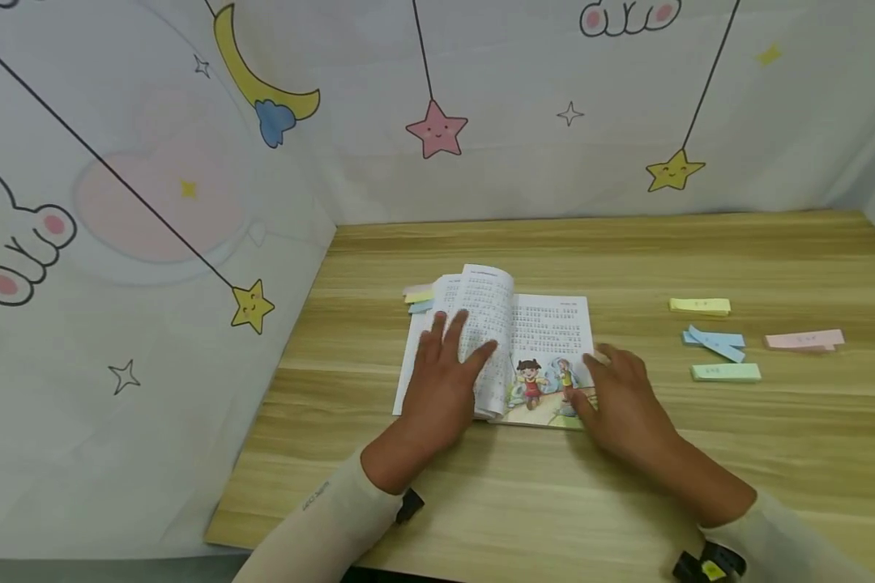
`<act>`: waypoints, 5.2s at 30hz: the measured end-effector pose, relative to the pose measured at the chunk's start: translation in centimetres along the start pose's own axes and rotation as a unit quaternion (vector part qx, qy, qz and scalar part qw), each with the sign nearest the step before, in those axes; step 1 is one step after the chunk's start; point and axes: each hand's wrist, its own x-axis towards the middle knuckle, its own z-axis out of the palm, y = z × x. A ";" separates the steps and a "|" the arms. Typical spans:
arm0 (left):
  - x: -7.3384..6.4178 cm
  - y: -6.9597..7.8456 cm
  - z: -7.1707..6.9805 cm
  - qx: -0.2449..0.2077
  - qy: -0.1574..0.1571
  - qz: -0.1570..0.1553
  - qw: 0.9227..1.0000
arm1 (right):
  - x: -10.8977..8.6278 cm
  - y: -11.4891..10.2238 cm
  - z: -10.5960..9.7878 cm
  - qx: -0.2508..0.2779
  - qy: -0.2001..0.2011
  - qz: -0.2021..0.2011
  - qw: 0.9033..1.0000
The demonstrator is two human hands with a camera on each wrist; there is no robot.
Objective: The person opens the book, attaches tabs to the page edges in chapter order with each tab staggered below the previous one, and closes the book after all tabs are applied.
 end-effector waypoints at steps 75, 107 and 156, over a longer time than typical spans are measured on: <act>0.0 0.7 -0.7 -0.180 -0.067 -0.064 0.979 | -0.7 -1.8 1.1 0.081 -0.063 -0.167 0.981; 0.1 0.2 0.0 -0.080 0.016 -0.025 0.996 | -0.9 -1.9 0.7 0.139 -0.050 -0.191 0.970; -0.2 0.3 0.0 -0.041 -0.011 0.055 0.998 | -0.7 0.8 0.2 -0.058 0.015 0.033 0.998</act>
